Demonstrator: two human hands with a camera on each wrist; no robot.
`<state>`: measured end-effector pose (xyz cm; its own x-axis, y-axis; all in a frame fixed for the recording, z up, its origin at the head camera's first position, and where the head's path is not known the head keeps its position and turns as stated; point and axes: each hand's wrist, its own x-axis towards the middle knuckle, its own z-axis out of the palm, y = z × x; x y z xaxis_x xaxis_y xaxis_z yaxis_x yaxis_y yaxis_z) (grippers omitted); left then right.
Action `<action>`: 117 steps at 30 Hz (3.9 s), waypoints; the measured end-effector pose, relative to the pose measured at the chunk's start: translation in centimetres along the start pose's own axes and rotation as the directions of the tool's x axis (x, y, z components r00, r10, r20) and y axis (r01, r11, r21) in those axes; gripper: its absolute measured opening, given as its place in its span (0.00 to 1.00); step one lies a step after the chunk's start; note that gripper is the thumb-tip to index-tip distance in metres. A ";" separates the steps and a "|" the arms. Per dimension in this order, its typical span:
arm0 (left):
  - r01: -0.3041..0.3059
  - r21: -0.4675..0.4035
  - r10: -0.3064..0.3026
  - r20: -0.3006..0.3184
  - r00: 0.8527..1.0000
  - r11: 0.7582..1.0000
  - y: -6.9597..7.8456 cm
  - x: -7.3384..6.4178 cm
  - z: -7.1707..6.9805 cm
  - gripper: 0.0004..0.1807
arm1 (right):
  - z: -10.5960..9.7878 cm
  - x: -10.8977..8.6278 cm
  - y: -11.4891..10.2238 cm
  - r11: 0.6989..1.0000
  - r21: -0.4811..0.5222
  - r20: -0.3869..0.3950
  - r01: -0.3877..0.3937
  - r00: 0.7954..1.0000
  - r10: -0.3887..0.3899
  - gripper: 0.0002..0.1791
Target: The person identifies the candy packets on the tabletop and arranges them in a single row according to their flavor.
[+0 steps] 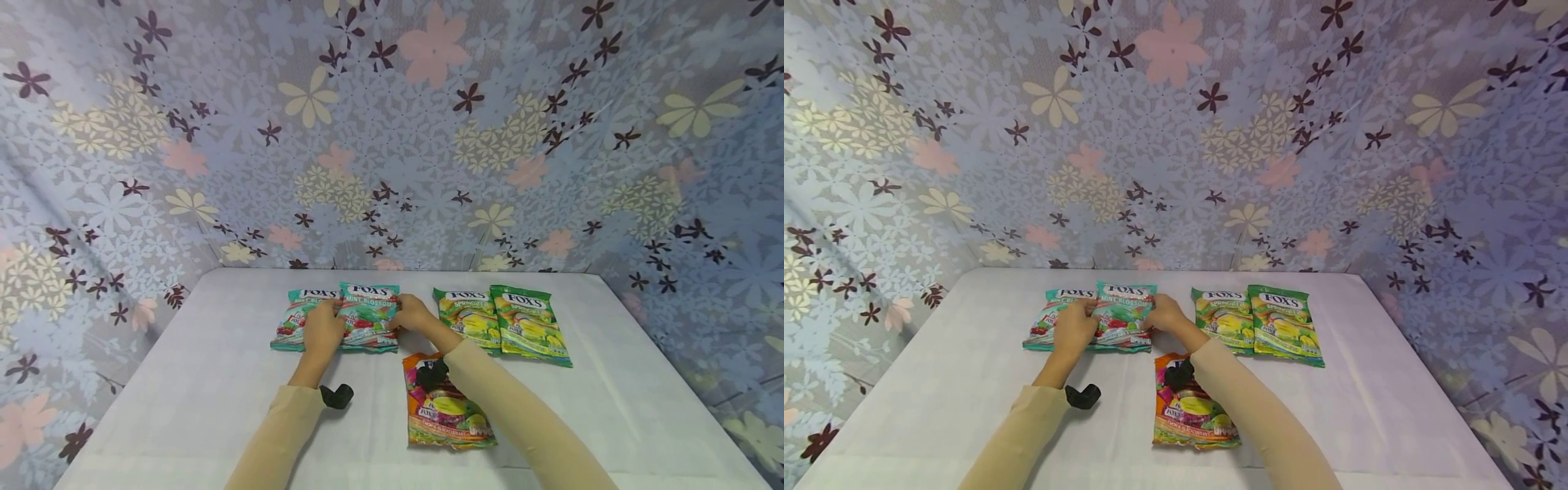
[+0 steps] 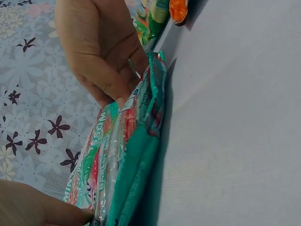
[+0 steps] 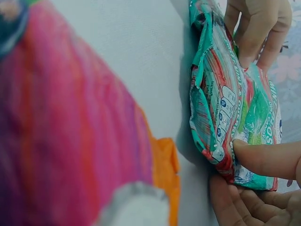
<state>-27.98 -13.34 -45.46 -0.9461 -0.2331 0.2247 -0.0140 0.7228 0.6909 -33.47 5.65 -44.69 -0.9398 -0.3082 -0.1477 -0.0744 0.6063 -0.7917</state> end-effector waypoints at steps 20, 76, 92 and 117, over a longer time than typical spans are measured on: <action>-0.046 0.128 0.051 -0.038 0.998 0.991 0.2 -0.3 0.3 0.17 | -0.1 -0.4 -0.1 0.998 0.039 -0.016 -0.040 0.999 0.041 0.36; -0.015 -0.212 0.131 0.545 0.828 0.977 10.8 -2.5 8.6 0.27 | -13.2 -9.5 8.0 0.943 0.310 -0.071 -0.124 0.986 0.152 0.38; -0.016 -0.197 0.121 0.532 0.838 0.980 11.2 -2.4 9.3 0.28 | -14.2 -8.5 10.3 0.932 0.237 -0.125 -0.274 0.943 0.309 0.35; 0.204 -0.359 -0.005 0.484 0.875 0.911 10.7 -2.6 10.2 0.20 | -12.8 -7.7 10.2 0.946 0.260 -0.142 -0.193 0.962 0.235 0.34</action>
<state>-28.93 1.68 -45.64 -0.9843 0.1073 -0.1398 -0.0897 0.3776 0.9216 -31.24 23.54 -44.03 -0.9685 -0.0495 -0.2438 0.1976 0.4425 -0.8747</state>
